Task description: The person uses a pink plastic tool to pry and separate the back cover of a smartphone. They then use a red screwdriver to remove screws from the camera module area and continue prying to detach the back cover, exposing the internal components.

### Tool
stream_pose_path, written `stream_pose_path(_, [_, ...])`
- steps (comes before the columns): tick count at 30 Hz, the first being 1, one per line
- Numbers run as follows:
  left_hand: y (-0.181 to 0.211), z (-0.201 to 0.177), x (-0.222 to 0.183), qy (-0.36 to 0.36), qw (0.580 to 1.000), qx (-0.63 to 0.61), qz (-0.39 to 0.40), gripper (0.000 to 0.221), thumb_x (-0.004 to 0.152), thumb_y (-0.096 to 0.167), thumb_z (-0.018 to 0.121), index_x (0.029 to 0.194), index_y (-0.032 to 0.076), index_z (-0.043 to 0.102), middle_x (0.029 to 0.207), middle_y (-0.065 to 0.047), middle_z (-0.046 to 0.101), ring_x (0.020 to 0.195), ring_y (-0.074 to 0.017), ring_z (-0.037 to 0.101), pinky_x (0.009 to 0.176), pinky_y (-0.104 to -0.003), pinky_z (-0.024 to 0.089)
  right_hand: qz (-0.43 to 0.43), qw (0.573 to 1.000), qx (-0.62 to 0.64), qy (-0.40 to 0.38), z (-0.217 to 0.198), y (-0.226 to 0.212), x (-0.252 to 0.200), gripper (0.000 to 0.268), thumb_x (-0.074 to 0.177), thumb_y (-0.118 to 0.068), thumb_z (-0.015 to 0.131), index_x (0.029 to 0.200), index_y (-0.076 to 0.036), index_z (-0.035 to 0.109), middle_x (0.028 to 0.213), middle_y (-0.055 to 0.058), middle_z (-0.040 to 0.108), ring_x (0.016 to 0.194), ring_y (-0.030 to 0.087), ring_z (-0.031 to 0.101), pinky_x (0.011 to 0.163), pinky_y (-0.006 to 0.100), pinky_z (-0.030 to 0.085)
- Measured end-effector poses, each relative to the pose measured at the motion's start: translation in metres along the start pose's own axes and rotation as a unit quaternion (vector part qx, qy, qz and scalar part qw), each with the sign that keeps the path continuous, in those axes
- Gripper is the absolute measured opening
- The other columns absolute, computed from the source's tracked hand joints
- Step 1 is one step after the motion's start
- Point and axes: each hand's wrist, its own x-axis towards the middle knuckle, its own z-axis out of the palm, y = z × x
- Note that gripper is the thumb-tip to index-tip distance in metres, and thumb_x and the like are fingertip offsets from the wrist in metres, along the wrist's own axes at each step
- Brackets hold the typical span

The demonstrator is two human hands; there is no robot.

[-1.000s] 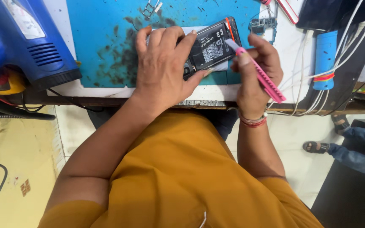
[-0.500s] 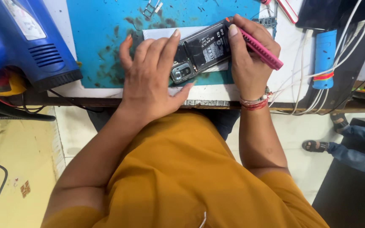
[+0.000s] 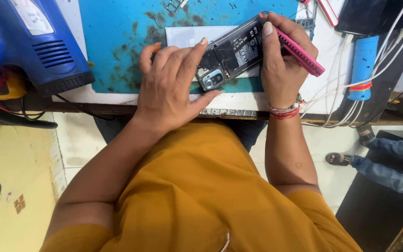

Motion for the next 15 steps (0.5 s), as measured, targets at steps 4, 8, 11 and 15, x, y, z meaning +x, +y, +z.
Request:
stream_pose_path(4, [-0.001, 0.002, 0.000, 0.003, 1.000, 0.000, -0.002, 0.095, 0.092, 0.054, 0.086, 0.159, 0.007, 0.038, 0.129, -0.010, 0.061, 0.127, -0.0283, 0.052, 0.119, -0.053, 0.023, -0.033, 0.998, -0.047, -0.012, 0.001, -0.002, 0.004, 0.013, 0.112, -0.006, 0.070, 0.122, 0.000, 0.075, 0.111, 0.010, 0.075, 0.096, 0.015, 0.068, 0.089, 0.025, 0.053])
stream_pose_path(8, [-0.002, 0.005, -0.001, 0.005, 1.000, 0.000, 0.000, 0.095, 0.093, 0.055, 0.085, 0.160, 0.008, 0.037, 0.128, -0.010, 0.062, 0.127, -0.0281, 0.052, 0.120, -0.053, 0.023, -0.070, 0.991, -0.110, -0.022, 0.002, -0.009, 0.004, 0.011, 0.109, -0.005, 0.072, 0.118, -0.001, 0.076, 0.109, 0.012, 0.076, 0.095, 0.019, 0.071, 0.088, 0.029, 0.056])
stream_pose_path(11, [-0.002, 0.005, -0.002, -0.001, 1.000, 0.002, -0.005, 0.097, 0.093, 0.057, 0.085, 0.160, 0.007, 0.036, 0.127, -0.010, 0.062, 0.124, -0.0279, 0.054, 0.119, -0.054, 0.024, -0.109, 0.980, -0.160, -0.040, 0.006, -0.013, 0.001, 0.007, 0.107, -0.005, 0.074, 0.113, -0.002, 0.076, 0.108, 0.012, 0.077, 0.097, 0.022, 0.073, 0.086, 0.032, 0.057])
stream_pose_path(15, [-0.003, 0.005, -0.001, -0.004, 1.000, -0.003, -0.007, 0.098, 0.093, 0.057, 0.085, 0.160, 0.006, 0.035, 0.126, -0.010, 0.063, 0.120, -0.0276, 0.055, 0.118, -0.053, 0.025, -0.119, 0.977, -0.177, -0.019, 0.001, -0.012, 0.008, 0.007, 0.110, -0.004, 0.073, 0.116, -0.003, 0.076, 0.110, 0.012, 0.077, 0.099, 0.025, 0.074, 0.085, 0.033, 0.057])
